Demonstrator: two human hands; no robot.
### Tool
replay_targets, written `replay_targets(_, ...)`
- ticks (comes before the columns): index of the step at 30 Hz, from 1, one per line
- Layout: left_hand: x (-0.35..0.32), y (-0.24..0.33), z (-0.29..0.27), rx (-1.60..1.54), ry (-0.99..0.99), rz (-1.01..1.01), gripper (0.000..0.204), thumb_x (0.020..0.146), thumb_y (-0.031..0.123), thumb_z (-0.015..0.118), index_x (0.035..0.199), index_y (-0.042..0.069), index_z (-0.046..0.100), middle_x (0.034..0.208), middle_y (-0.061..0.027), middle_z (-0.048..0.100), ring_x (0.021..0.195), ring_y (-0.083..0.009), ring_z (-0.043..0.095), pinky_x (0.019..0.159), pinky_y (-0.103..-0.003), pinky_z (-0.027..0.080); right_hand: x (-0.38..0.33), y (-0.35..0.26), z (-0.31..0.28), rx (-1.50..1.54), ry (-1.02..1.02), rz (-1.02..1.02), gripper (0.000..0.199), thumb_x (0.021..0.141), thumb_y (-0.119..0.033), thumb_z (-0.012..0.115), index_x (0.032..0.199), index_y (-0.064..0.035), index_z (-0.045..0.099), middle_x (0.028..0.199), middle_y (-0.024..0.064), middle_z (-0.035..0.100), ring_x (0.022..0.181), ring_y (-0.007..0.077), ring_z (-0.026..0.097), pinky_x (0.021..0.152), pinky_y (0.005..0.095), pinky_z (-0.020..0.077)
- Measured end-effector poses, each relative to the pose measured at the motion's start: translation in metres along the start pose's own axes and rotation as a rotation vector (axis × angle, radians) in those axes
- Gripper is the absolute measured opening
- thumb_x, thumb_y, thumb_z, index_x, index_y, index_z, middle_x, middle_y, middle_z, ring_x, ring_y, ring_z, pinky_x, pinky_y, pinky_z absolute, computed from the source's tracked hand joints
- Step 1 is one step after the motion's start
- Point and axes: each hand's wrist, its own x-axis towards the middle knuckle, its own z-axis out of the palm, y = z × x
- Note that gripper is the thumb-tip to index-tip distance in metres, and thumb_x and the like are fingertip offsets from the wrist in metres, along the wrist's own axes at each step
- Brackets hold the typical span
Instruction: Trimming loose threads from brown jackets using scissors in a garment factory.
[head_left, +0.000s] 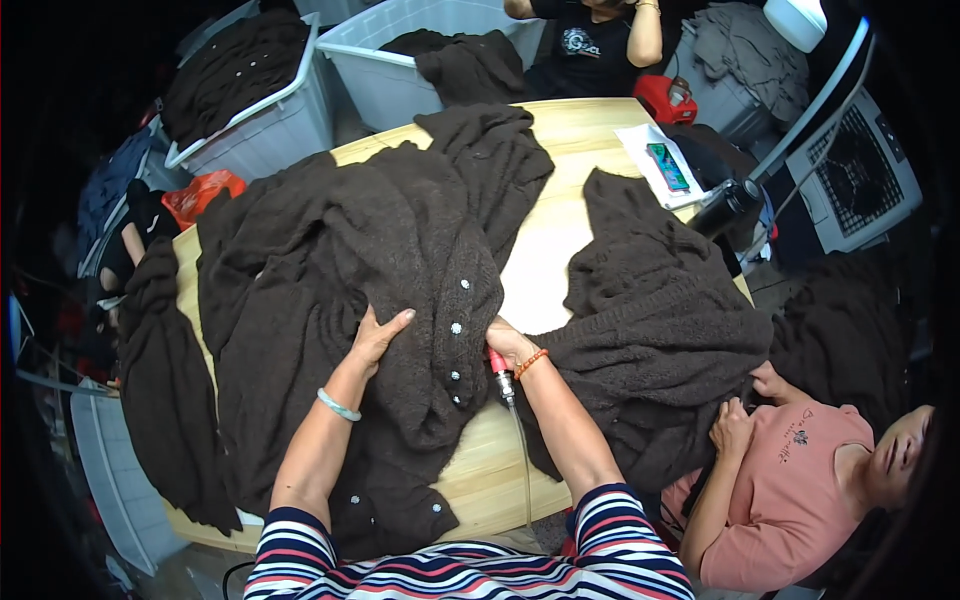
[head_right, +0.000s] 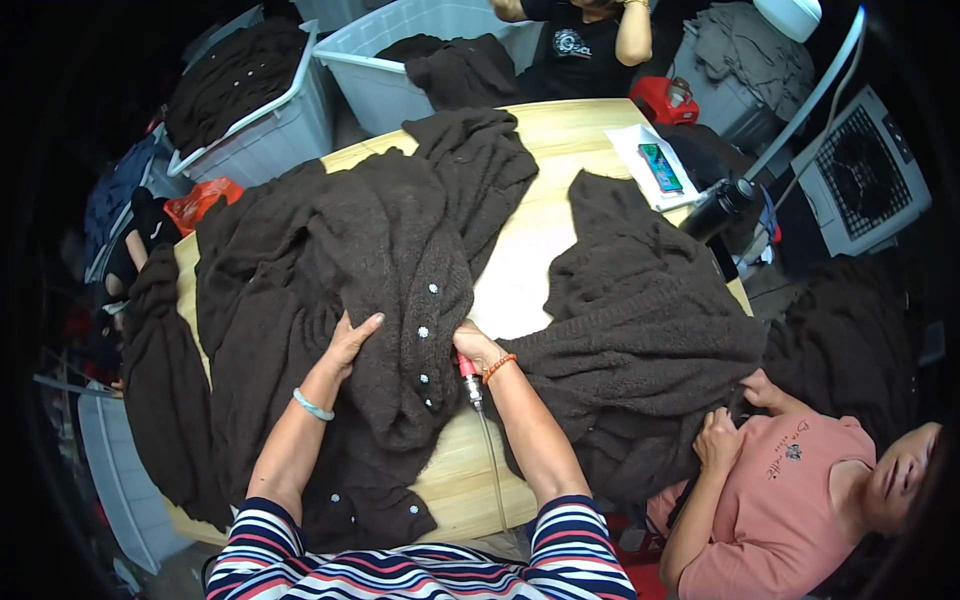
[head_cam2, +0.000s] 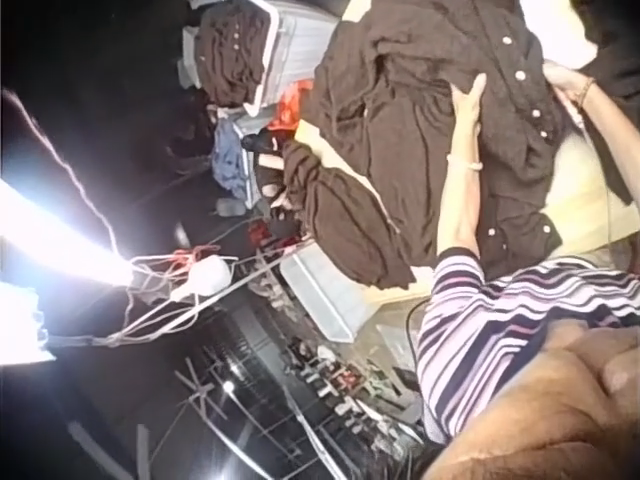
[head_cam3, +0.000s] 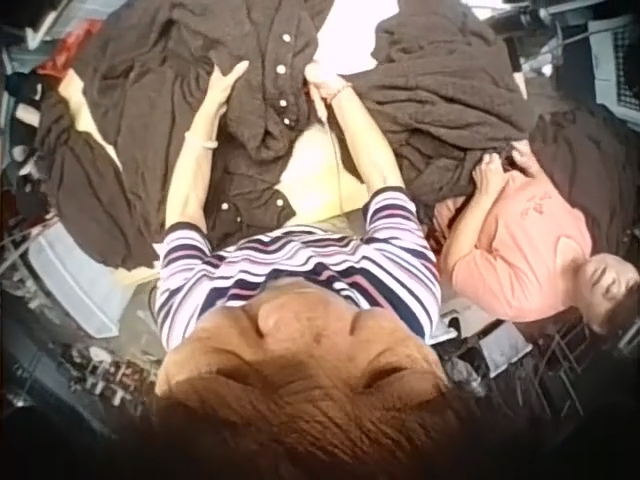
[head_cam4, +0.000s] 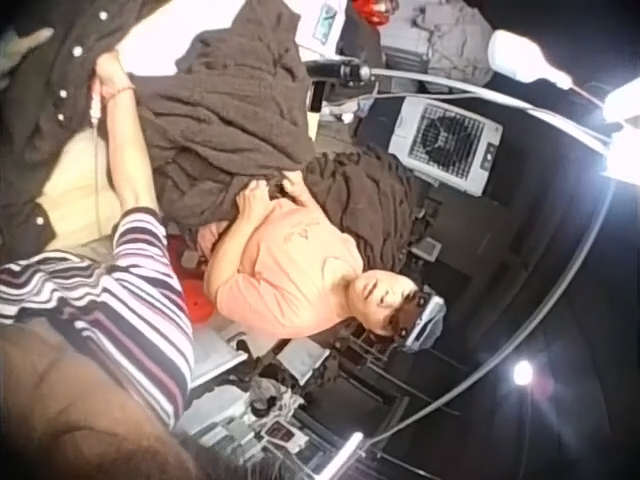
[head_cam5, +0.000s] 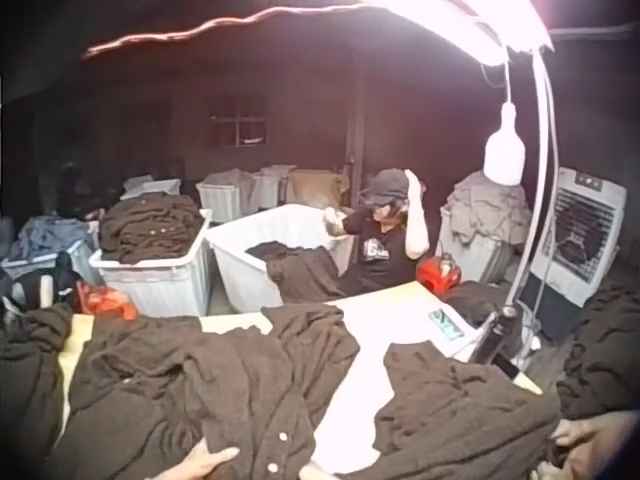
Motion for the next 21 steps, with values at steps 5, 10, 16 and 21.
replay_targets(5,-0.041,0.079,-0.049,0.039,-0.073,0.004,0.074,0.081,0.029,0.079,0.135,-0.007,0.043,0.130,-0.0177,0.057,0.116,-0.0273,0.057,0.100,-0.036,0.045,-0.032,-0.032,0.070,-0.023,-0.124,-0.080,0.043,0.094,-0.012,0.059,0.133,0.0031,0.051,0.126,0.0116,0.062,0.109,0.0208,0.062,0.092,0.0333,0.0516)
replay_targets(10,-0.068,0.113,-0.140,0.259,-0.115,0.229,0.061,0.087,0.022,0.069,0.138,-0.002,0.045,0.129,-0.0099,0.059,0.113,-0.0217,0.058,0.100,-0.034,0.044,-0.057,-0.044,0.156,-0.132,-0.212,-0.144,0.046,0.093,-0.009,0.061,0.136,0.0015,0.049,0.132,0.0103,0.058,0.116,0.0197,0.057,0.098,0.0330,0.0479)
replay_targets(16,-0.121,0.144,-0.165,0.255,-0.149,0.168,0.068,0.082,0.025,0.076,0.136,-0.003,0.047,0.128,-0.0103,0.059,0.114,-0.0206,0.057,0.099,-0.033,0.043,-0.063,-0.015,0.201,-0.346,-0.302,-0.267,0.041,0.092,-0.019,0.064,0.128,-0.0005,0.056,0.122,0.0088,0.062,0.104,0.0179,0.060,0.085,0.0316,0.0520)
replay_targets(21,-0.129,0.098,-0.198,1.065,0.121,0.131,0.081,0.072,0.029,0.081,0.135,-0.007,0.046,0.131,-0.0264,0.056,0.122,-0.0338,0.055,0.103,-0.038,0.043,-0.061,0.039,0.204,-0.499,-0.293,0.091,0.023,0.092,-0.018,0.057,0.107,-0.0004,0.060,0.075,0.0060,0.064,0.055,0.0146,0.056,0.047,0.0304,0.0456)
